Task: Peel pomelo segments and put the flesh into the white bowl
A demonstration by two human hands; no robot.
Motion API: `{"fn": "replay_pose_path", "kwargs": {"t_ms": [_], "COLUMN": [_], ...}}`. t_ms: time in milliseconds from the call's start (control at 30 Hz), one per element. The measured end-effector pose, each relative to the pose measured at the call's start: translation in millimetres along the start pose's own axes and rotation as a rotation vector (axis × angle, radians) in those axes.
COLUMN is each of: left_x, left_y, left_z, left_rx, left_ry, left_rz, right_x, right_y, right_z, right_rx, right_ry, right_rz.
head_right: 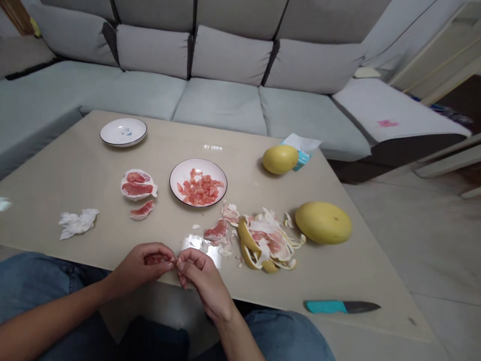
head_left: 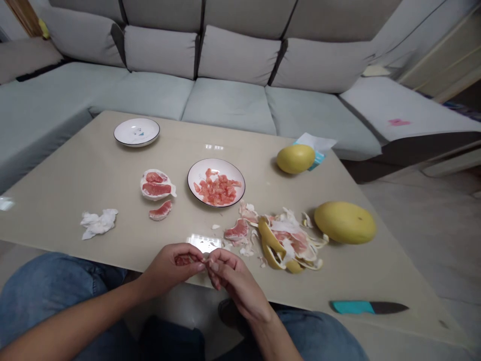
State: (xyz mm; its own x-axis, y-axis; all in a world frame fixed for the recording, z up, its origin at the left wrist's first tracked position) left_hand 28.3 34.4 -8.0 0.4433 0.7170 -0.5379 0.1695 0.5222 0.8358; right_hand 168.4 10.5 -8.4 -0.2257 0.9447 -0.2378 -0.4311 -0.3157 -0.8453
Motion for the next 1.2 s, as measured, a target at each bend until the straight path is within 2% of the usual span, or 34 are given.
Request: {"fn": "replay_pose_path", "kwargs": {"t_ms": [200,300,367,500,600,667,733,867,1033,1200], "left_x": [0,1,2,2,-1,-4,-7,-9,-8,-5], "left_y": [-1,-3,-3,-2,6,14,20,23,20,18], "left_z": [0.2,-0.3,-1.3,-3.4,-5.8,-7.0,-6.6,-4.0,-2.3,-1.1], "left_rx": [-0.02,-0.046,-0.047,-0.009,0.115,0.269,0.423,0.552,0.568,0.443], "left_ry": [-0.02,-0.042,-0.038,-0.002,0.07,0.141,0.196,0.214,0.209,0.115], "left_rz": [-0.064,-0.084,-0.092,-0.096,0.003,0.114,0.219,0.322,0.347,0.237], "right_x": [2,3,3,2,-2,-4,-6,-12,-15,-16], "right_y": [0,-6,-11,-27,-33,-33,-34,-35,-31,-25], "right_z": [-4,-11,-18,-27,-25,-20,-11,4,10,11], "right_rx": [0.1,0.03,-0.163,-0.779,-1.039,-1.034,-0.96,-0.965,-1.129,-1.196], "right_ry": [0.069,0.1,0.126,0.198,0.232,0.2,0.114,-0.054,-0.122,-0.047], "right_rz": [-0.033,-0.105,-0.163,-0.384,-0.515,-0.54,-0.566,-0.643,-0.772,-0.843]}}
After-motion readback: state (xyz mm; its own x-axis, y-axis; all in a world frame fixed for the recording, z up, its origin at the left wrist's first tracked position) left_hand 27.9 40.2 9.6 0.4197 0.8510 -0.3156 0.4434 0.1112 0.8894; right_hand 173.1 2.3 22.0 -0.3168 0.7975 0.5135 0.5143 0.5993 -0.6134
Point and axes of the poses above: each hand's wrist, its own x-axis towards the middle knuckle, its own z-axis out of the palm, y = z × x, the point moved 5 cm from there along x, towards the middle knuckle, and after that the axes turned 11 degrees about -z, right-handed, at the moved point
